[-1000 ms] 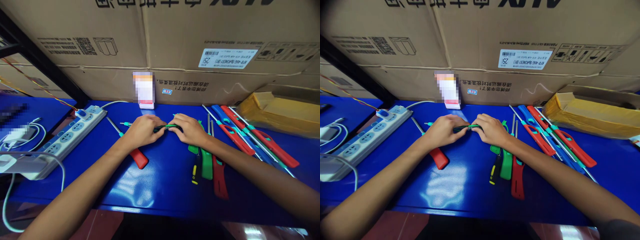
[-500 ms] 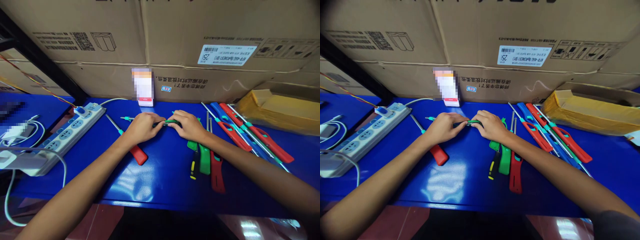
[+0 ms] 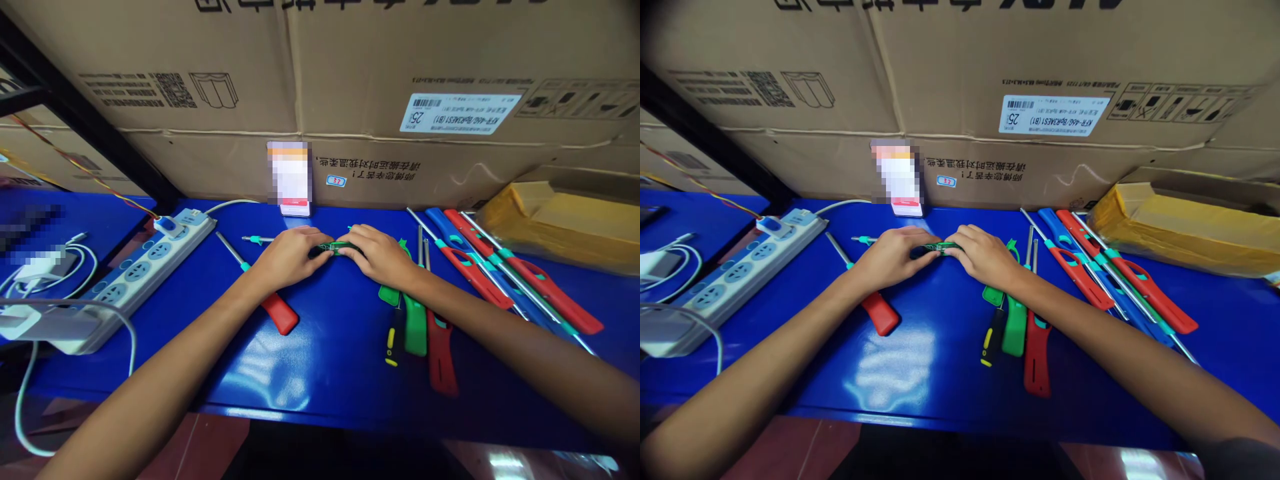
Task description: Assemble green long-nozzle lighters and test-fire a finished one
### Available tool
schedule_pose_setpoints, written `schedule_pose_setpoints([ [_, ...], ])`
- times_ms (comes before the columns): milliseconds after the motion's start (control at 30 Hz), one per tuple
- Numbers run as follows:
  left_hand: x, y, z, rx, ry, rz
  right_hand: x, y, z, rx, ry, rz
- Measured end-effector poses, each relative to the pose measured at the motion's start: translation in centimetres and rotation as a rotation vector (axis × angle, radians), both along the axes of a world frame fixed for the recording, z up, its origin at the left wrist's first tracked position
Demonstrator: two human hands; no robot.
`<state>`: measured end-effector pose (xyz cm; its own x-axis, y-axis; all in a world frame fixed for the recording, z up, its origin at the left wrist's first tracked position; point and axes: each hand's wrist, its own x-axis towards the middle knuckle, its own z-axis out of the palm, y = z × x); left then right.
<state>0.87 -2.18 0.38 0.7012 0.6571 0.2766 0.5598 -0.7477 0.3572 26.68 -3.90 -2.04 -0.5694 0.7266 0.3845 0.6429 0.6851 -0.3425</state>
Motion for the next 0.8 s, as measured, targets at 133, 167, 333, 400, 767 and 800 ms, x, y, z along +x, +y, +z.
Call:
schedule_pose_setpoints([
  [133,0.01,-0.01,-0.12,0.017,0.031,0.016,-0.06,-0.08,0.01,0.005,-0.006,-0.017],
  [167,0.04,-0.03,-0.13,0.014,0.038,0.021,-0.05,-0.09,0.0,0.007,-0.004,-0.014],
  [333,0.16,-0.06,-0.21,0.006,0.015,0.04,0.02,-0.12,-0.03,0.012,0.022,-0.013],
  [400,0.16,-0.05,-0.25,0.002,0.0,0.037,0.02,-0.15,0.0,0.014,0.013,-0.017],
  [767,-0.02,0.36,-0.55,-0.021,-0.064,-0.009,0.2,0.02,-0.12,0.018,0.065,-0.008],
  [800,-0.11,0.48,-0.54,-0.029,-0.072,-0.024,0.2,-0.01,-0.15,0.022,0.053,-0.015],
])
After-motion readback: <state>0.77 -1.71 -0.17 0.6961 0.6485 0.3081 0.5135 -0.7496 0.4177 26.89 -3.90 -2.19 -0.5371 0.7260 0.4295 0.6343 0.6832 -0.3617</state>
